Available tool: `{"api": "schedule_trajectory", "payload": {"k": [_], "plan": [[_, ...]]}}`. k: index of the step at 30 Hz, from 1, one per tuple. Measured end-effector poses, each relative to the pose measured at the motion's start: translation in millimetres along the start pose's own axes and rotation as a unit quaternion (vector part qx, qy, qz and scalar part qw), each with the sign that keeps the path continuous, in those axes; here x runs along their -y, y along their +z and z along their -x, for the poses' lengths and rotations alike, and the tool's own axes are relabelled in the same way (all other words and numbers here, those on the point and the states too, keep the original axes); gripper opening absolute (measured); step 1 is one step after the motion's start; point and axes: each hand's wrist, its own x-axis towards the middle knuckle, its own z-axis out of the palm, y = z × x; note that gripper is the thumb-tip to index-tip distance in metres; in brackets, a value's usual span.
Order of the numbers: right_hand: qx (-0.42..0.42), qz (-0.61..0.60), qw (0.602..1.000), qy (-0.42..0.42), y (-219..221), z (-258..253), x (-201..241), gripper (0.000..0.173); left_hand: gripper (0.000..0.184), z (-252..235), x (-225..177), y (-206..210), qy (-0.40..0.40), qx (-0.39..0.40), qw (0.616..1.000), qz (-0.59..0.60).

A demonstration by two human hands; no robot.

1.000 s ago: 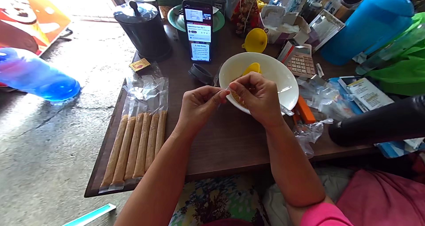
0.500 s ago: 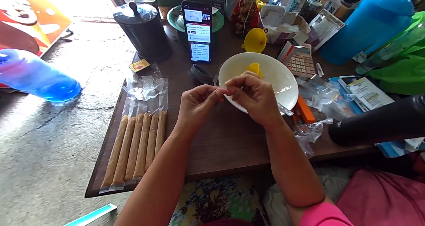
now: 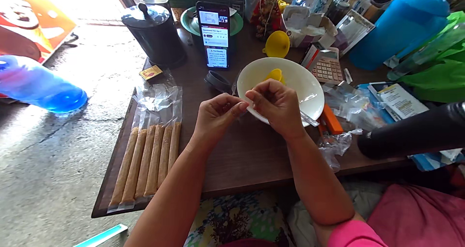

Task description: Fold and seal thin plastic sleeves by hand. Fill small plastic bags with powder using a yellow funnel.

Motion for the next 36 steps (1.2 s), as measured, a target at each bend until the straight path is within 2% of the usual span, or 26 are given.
{"api": "schedule_trajectory", "payload": {"k": [4,7,9,18,21,24,29,31,36], "plan": [[0.000,-0.029,0.999,-0.028,0.6,-5.2,-6.8,0.018,0.006,-0.8,0.6,0.0,-0.004,-0.035,0.999,-0.002],[-0.023,-0.043,0.998,-0.026,-2.7,-6.3,-6.9,0.015,0.006,-1.1,1.4,0.7,-0.008,-0.038,0.999,0.006],[-0.031,-0.030,0.999,-0.032,-3.7,-5.9,-7.2,0.010,0.006,-1.1,0.8,0.8,-0.014,-0.035,0.999,0.005],[-0.023,0.005,1.000,-0.012,0.1,-2.4,-5.9,0.018,0.010,0.3,-0.4,1.0,-0.028,0.022,0.998,0.051],[0.026,-0.016,1.000,0.008,0.1,-1.4,-4.1,0.009,0.010,0.0,0.3,2.0,-0.020,-0.010,0.999,0.035],[0.060,-0.034,0.997,-0.024,-0.4,-4.1,-6.5,0.012,0.010,-1.9,1.0,-0.2,-0.011,-0.052,0.998,0.029],[0.045,-0.047,0.998,-0.007,0.4,-3.9,-6.1,0.016,0.013,-1.7,0.4,1.7,-0.021,-0.055,0.997,0.051],[0.039,-0.030,0.999,0.003,0.3,-3.1,-5.4,0.020,0.014,-1.6,0.1,2.0,-0.021,-0.054,0.997,0.057],[0.043,0.054,0.998,-0.007,-1.0,-0.4,-0.3,0.009,0.012,-0.8,-0.3,1.3,-0.011,-0.031,0.998,0.052]]}}
